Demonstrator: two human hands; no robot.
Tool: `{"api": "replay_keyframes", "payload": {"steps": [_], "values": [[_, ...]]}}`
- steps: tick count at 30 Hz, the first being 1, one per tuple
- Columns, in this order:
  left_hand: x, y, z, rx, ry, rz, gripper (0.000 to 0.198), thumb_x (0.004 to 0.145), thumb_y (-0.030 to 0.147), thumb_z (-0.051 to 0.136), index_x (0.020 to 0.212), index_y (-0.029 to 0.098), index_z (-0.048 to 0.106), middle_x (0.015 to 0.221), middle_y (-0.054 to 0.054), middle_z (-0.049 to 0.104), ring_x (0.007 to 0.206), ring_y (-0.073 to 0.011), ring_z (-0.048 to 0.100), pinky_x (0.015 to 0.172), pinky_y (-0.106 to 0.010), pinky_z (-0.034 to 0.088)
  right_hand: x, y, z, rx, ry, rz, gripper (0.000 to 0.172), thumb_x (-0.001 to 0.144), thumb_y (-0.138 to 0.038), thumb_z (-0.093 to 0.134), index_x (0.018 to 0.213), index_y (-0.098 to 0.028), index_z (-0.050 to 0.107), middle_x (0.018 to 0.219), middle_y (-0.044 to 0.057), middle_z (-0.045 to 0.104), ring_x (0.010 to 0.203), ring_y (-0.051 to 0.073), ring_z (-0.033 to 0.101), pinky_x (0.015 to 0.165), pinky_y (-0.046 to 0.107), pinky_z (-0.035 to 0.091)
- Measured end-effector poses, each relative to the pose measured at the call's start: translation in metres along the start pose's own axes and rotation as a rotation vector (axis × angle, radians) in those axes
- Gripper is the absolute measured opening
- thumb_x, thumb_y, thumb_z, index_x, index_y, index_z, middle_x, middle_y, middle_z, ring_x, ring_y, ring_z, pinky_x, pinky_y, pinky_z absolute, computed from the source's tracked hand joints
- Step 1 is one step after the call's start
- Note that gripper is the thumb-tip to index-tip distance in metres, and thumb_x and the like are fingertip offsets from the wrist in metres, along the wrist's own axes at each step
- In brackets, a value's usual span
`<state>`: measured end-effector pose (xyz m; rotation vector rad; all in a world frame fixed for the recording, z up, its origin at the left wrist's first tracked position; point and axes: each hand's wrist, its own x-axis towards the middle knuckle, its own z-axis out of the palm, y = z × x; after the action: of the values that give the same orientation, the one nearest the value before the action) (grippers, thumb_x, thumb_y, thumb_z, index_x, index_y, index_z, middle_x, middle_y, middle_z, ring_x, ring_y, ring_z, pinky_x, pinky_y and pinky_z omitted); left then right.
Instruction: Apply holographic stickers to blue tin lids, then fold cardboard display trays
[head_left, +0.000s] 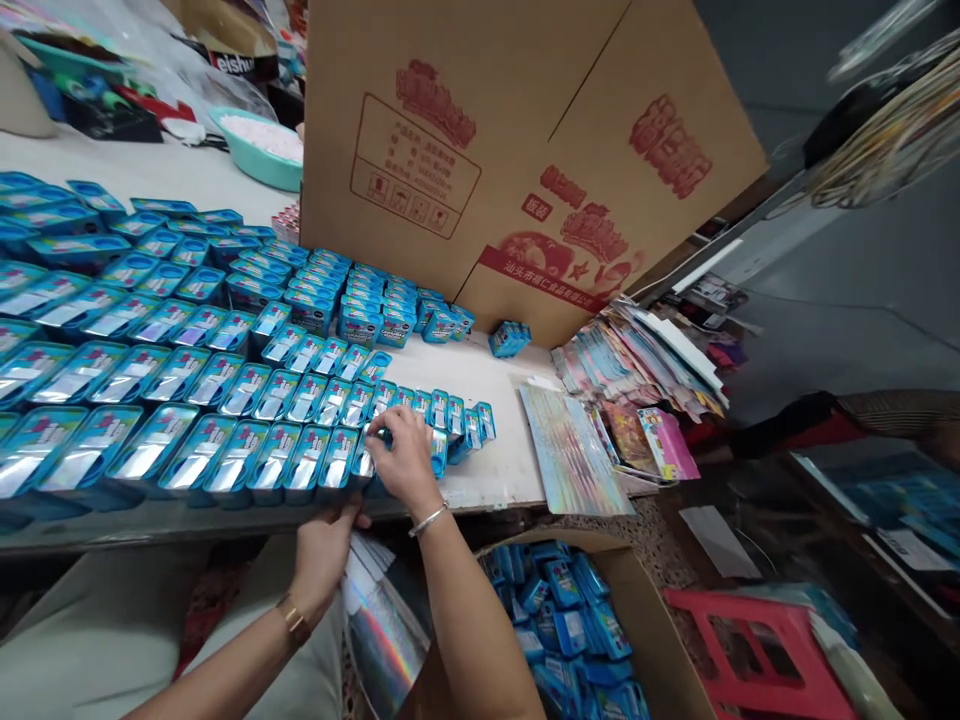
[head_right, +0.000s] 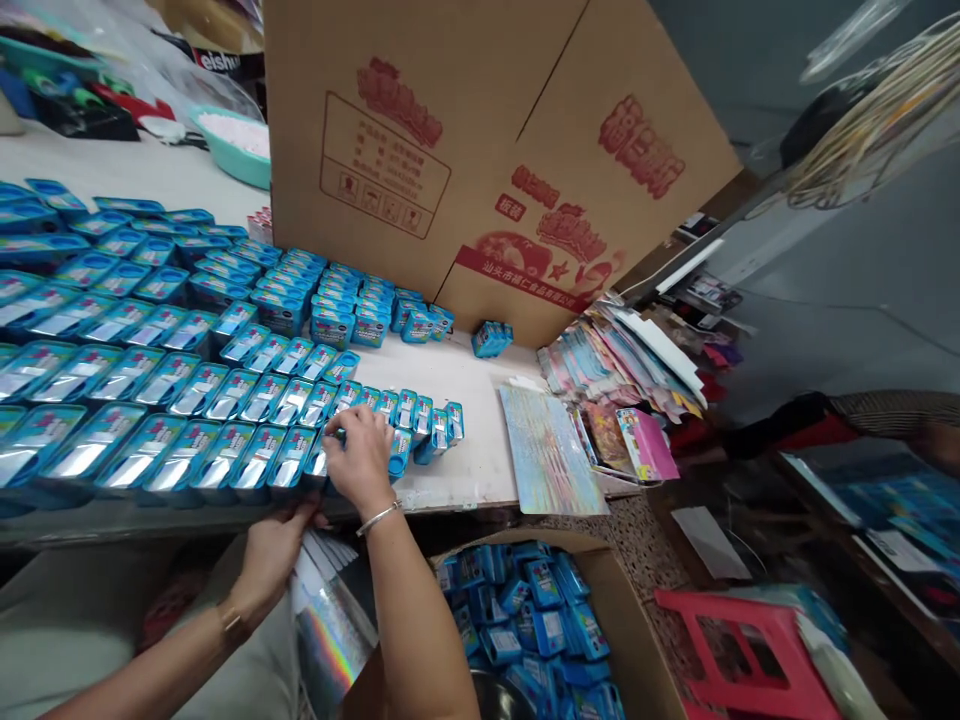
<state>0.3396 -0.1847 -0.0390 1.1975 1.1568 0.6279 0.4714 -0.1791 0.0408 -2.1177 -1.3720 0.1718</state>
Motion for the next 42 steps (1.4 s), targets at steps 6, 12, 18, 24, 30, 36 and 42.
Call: {"api": "replay_keyframes", "payload": {"steps": [6, 12, 18, 24, 30, 36, 42], "values": [[-0.013, 0.015, -0.027, 0.043, -0.278, 0.099, 0.048, 0.072, 0.065, 0.068, 0.069, 0.017, 0.072, 0.064, -0.001, 0.065, 0.065, -0.0198, 0.055, 0.064, -0.028, 0.04, -0.015, 0.0, -0.025, 0.258, 0.101, -0.09, 0.025, 0.094, -0.016, 0.054, 0.115, -0.025, 0.063, 0.118, 0.003, 0.063, 0.115, 0.02, 0.053, 0.099, 0.035, 0.038], [-0.024, 0.036, -0.063, -0.056, -0.684, 0.167, 0.04, 0.083, 0.056, 0.063, 0.08, 0.017, 0.069, 0.053, 0.005, 0.046, 0.054, -0.0111, 0.039, 0.056, -0.023, 0.03, -0.108, -0.001, -0.063, 0.602, 0.021, 0.033, 0.017, 0.094, -0.029, 0.059, 0.105, -0.022, 0.069, 0.101, 0.004, 0.067, 0.098, 0.018, 0.062, 0.089, 0.03, 0.047], [-0.021, 0.057, -0.073, -0.028, -0.833, 0.157, 0.036, 0.082, 0.055, 0.063, 0.085, 0.02, 0.069, 0.054, 0.006, 0.047, 0.05, -0.0099, 0.04, 0.05, -0.021, 0.03, -0.165, 0.008, -0.042, 0.718, -0.154, 0.235, 0.026, 0.081, -0.029, 0.074, 0.105, -0.022, 0.071, 0.098, 0.002, 0.067, 0.091, 0.018, 0.061, 0.082, 0.028, 0.047], [-0.018, 0.064, -0.076, 0.645, -0.862, 0.629, 0.036, 0.089, 0.047, 0.06, 0.119, 0.029, 0.071, 0.116, -0.006, 0.071, 0.106, -0.0258, 0.064, 0.091, -0.033, 0.046, -0.17, -0.007, -0.046, 0.623, -0.111, 0.324, 0.018, 0.081, -0.014, 0.068, 0.097, -0.021, 0.07, 0.082, -0.002, 0.064, 0.081, 0.015, 0.059, 0.074, 0.024, 0.044], [-0.033, 0.061, -0.062, 0.71, -0.921, 0.608, 0.033, 0.098, 0.038, 0.043, 0.101, 0.024, 0.073, 0.099, -0.005, 0.074, 0.092, -0.0218, 0.067, 0.082, -0.029, 0.046, -0.165, -0.018, -0.056, 0.322, -0.109, 0.169, 0.018, 0.084, -0.012, 0.069, 0.097, -0.024, 0.068, 0.092, -0.002, 0.067, 0.088, 0.015, 0.06, 0.079, 0.026, 0.043], [-0.031, 0.075, -0.056, 0.567, -0.938, 0.435, 0.036, 0.093, 0.04, 0.045, 0.083, 0.019, 0.072, 0.08, -0.002, 0.071, 0.075, -0.0192, 0.062, 0.066, -0.024, 0.042, -0.168, -0.011, -0.057, 0.079, -0.024, -0.102, 0.019, 0.095, -0.017, 0.055, 0.109, -0.022, 0.067, 0.1, 0.006, 0.067, 0.094, 0.018, 0.06, 0.083, 0.031, 0.047], [-0.027, 0.074, -0.048, 0.337, -0.922, 0.215, 0.04, 0.086, 0.049, 0.053, 0.069, 0.016, 0.067, 0.064, 0.001, 0.059, 0.062, -0.0149, 0.049, 0.058, -0.023, 0.037, -0.168, -0.004, -0.052, 0.016, 0.172, -0.287, 0.03, 0.093, -0.018, 0.058, 0.12, -0.027, 0.065, 0.112, 0.007, 0.07, 0.097, 0.021, 0.063, 0.082, 0.035, 0.05]]}}
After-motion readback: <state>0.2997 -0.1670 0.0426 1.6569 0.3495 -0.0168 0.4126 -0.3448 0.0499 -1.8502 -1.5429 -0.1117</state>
